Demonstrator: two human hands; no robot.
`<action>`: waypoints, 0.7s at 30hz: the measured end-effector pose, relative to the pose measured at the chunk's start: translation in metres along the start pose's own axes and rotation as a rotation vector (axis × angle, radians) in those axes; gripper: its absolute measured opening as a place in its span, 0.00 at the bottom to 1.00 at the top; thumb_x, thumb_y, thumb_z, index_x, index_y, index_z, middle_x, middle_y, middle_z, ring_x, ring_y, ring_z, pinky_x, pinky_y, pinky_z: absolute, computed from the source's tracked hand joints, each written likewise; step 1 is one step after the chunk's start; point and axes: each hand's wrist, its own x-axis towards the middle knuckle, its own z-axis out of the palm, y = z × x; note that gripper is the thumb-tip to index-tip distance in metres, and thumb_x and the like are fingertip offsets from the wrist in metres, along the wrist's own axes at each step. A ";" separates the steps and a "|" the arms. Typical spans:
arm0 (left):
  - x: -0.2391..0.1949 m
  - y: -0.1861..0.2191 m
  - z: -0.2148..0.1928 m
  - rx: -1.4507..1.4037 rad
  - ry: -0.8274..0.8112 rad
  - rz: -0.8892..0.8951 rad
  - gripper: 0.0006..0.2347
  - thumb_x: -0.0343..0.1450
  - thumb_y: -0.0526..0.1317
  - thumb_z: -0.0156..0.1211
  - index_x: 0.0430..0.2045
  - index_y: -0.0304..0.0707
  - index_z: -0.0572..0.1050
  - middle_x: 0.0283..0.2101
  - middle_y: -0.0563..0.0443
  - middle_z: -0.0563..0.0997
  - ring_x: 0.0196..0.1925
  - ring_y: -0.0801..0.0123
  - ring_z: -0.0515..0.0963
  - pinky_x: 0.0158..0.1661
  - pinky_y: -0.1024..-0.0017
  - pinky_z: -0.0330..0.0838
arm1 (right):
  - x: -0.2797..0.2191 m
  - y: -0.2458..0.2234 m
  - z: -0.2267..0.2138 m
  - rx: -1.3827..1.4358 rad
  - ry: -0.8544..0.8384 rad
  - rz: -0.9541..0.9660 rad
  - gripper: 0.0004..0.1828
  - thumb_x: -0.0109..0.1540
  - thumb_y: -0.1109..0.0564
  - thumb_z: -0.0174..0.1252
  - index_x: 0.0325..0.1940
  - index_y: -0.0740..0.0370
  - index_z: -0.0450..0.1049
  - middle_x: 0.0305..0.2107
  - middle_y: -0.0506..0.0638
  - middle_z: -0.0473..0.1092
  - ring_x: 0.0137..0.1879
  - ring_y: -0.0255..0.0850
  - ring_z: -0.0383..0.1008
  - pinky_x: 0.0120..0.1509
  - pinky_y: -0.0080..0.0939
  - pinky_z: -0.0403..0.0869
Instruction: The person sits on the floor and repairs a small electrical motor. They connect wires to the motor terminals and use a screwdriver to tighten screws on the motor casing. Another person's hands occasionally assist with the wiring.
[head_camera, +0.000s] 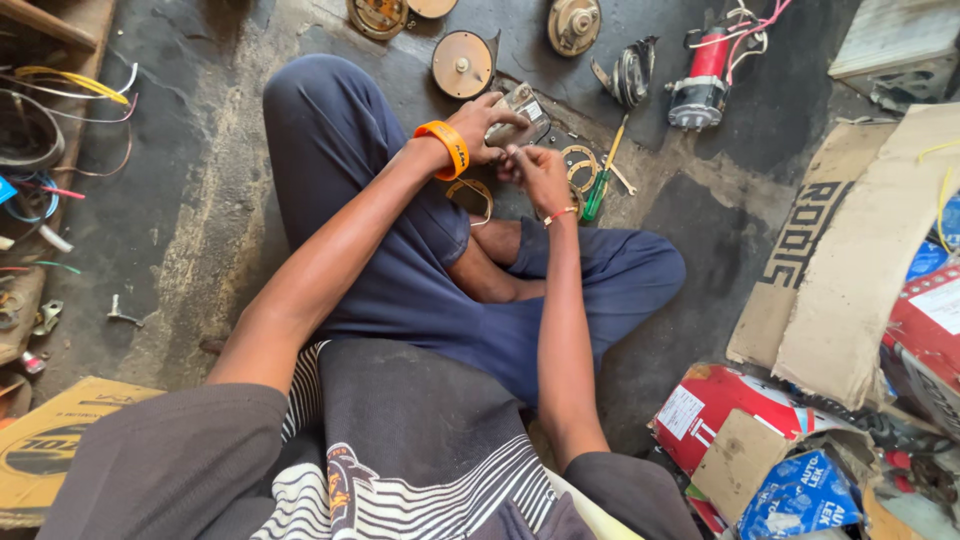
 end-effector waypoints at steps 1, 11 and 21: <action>-0.003 0.001 -0.001 0.012 0.011 0.011 0.25 0.62 0.38 0.72 0.56 0.54 0.77 0.61 0.26 0.68 0.64 0.34 0.70 0.63 0.54 0.68 | 0.000 0.002 0.000 -0.102 0.029 -0.027 0.19 0.69 0.51 0.58 0.29 0.67 0.77 0.22 0.47 0.76 0.24 0.30 0.69 0.29 0.31 0.66; 0.004 0.001 -0.003 0.019 -0.006 -0.005 0.28 0.58 0.37 0.73 0.56 0.56 0.77 0.58 0.29 0.70 0.61 0.36 0.72 0.61 0.55 0.69 | 0.007 -0.003 -0.003 0.052 0.077 -0.021 0.20 0.70 0.52 0.60 0.26 0.65 0.74 0.21 0.45 0.71 0.26 0.29 0.71 0.34 0.32 0.74; 0.002 -0.004 0.003 0.076 -0.005 0.025 0.27 0.60 0.37 0.74 0.57 0.55 0.77 0.64 0.22 0.65 0.66 0.32 0.66 0.64 0.53 0.64 | 0.004 -0.002 -0.002 -0.032 0.065 -0.032 0.20 0.69 0.52 0.59 0.26 0.67 0.76 0.21 0.46 0.71 0.25 0.28 0.67 0.33 0.31 0.72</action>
